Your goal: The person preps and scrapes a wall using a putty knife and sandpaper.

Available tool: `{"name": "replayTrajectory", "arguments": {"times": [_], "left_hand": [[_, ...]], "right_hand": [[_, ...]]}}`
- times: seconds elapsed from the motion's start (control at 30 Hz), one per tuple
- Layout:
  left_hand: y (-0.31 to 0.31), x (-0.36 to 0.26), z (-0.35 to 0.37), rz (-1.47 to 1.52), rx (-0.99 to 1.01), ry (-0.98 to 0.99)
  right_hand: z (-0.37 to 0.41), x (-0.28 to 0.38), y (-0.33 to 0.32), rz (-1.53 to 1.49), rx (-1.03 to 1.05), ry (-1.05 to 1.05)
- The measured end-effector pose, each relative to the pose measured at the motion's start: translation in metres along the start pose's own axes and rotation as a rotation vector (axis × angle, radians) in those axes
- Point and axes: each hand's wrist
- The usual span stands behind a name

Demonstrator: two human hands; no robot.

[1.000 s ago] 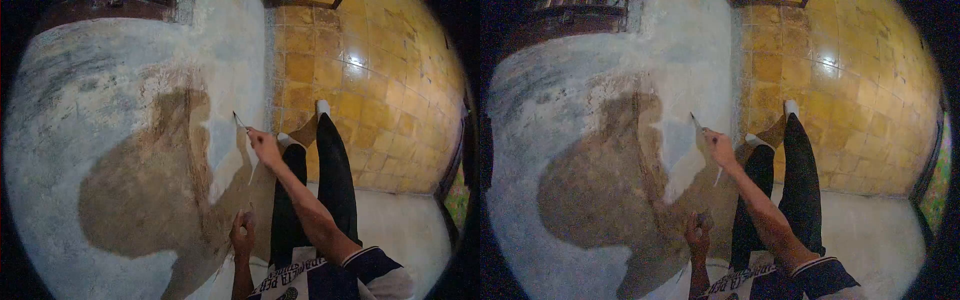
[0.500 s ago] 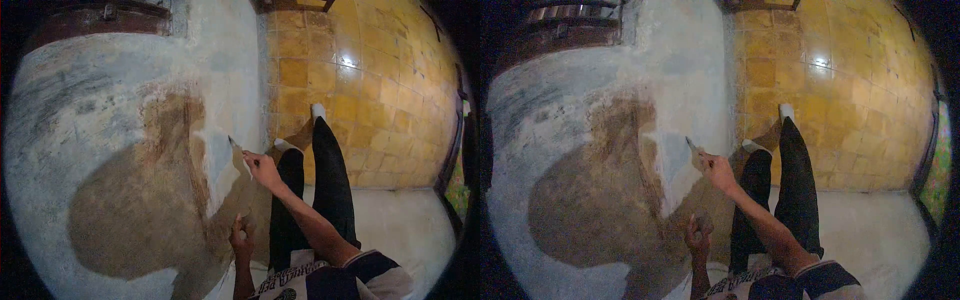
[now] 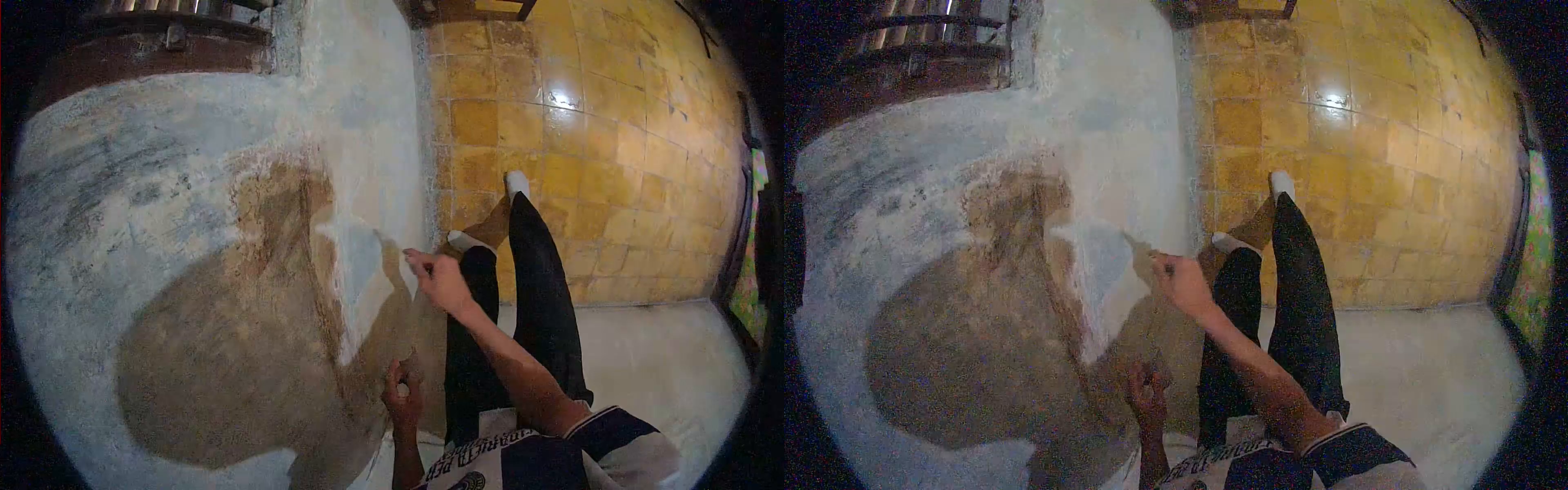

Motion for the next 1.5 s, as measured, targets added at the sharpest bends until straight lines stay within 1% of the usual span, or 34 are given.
{"name": "replayTrajectory", "arguments": {"times": [0.03,0.13,0.17,0.23,0.27,0.33,0.37,0.43,0.47,0.57,0.67,0.77,0.83,0.87,0.9,0.97,1.0,1.07,1.17,1.2,1.27,1.3,1.33,1.37,1.4,1.43,1.5], "left_hand": [[0.002,-0.004,-0.001,0.032,0.003,-0.002],[0.007,-0.006,-0.002,-0.001,0.023,-0.003],[0.007,-0.006,-0.004,-0.037,0.026,0.0],[0.006,-0.02,-0.004,0.124,0.027,-0.06],[0.006,-0.025,-0.003,0.206,0.027,-0.093],[0.014,-0.004,-0.004,0.073,-0.033,0.07],[0.018,0.008,-0.003,0.007,-0.062,0.151],[0.015,0.011,-0.002,0.094,0.041,0.018],[0.016,0.011,-0.002,0.143,0.087,-0.049],[0.019,0.0,-0.005,0.067,-0.016,0.033],[0.015,-0.014,-0.005,0.063,0.008,0.033],[0.021,-0.012,-0.005,-0.002,-0.014,0.029],[0.019,-0.009,-0.004,0.069,-0.012,0.049],[0.019,-0.008,-0.002,0.107,-0.008,0.054],[0.022,0.003,0.0,0.166,-0.011,-0.006],[0.03,0.02,0.001,0.253,-0.006,-0.089],[0.031,0.018,0.002,0.277,0.001,-0.112],[0.021,-0.015,-0.006,0.248,0.018,-0.077],[0.031,0.009,-0.004,0.109,-0.077,0.051],[0.03,0.005,-0.005,0.119,-0.056,0.038],[0.027,-0.01,-0.007,0.142,-0.009,0.014],[0.029,0.0,-0.002,0.168,0.006,-0.006],[0.032,0.015,0.002,0.197,0.018,-0.023],[0.036,0.029,0.002,0.225,0.027,-0.033],[0.031,0.014,-0.002,0.225,0.014,-0.024],[0.023,-0.014,-0.009,0.222,0.006,-0.011],[0.017,-0.027,-0.012,0.228,-0.002,-0.005]], "right_hand": [[-0.002,-0.007,0.007,0.015,-0.023,-0.051],[-0.03,-0.02,-0.002,0.001,0.052,0.133],[-0.027,-0.021,-0.007,0.003,0.024,0.103],[-0.011,-0.002,-0.022,-0.001,-0.035,0.048],[-0.009,-0.005,-0.015,-0.03,-0.011,-0.024],[-0.009,-0.012,-0.001,-0.082,0.035,-0.168],[-0.011,-0.013,-0.002,-0.074,0.061,-0.076],[-0.012,-0.004,-0.01,-0.061,0.112,0.116],[-0.01,-0.009,-0.013,-0.023,0.123,0.159],[0.011,0.001,-0.018,-0.117,0.095,0.108],[-0.008,-0.001,0.016,-0.024,-0.058,0.064],[-0.023,-0.026,0.012,-0.032,-0.135,-0.045],[-0.002,0.008,-0.014,-0.088,-0.071,0.067],[0.001,0.011,-0.013,-0.087,-0.047,0.084],[0.003,0.015,-0.013,-0.085,-0.024,0.101],[-0.011,-0.006,0.012,-0.019,-0.002,0.052],[-0.016,-0.013,0.008,-0.056,0.015,0.09],[-0.03,-0.022,-0.007,-0.135,0.054,0.155],[-0.005,0.003,-0.031,-0.239,0.209,0.246],[-0.003,-0.008,-0.014,-0.222,0.117,0.006],[-0.025,-0.025,0.013,-0.055,-0.023,-0.039],[-0.03,-0.029,0.018,0.027,-0.093,-0.058],[-0.035,-0.014,-0.003,-0.15,0.079,0.168],[-0.027,0.003,-0.022,-0.166,0.116,0.166],[-0.016,0.023,-0.04,-0.19,0.148,0.168],[-0.012,0.033,-0.049,-0.215,0.172,0.169],[-0.008,0.037,-0.045,-0.14,0.225,0.073]]}}
Point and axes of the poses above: each hand's wrist, its own z-axis away from the middle knuckle, its own y-axis out of the palm, x = y × z, and after that the axes turned 15 degrees about x, right-handed
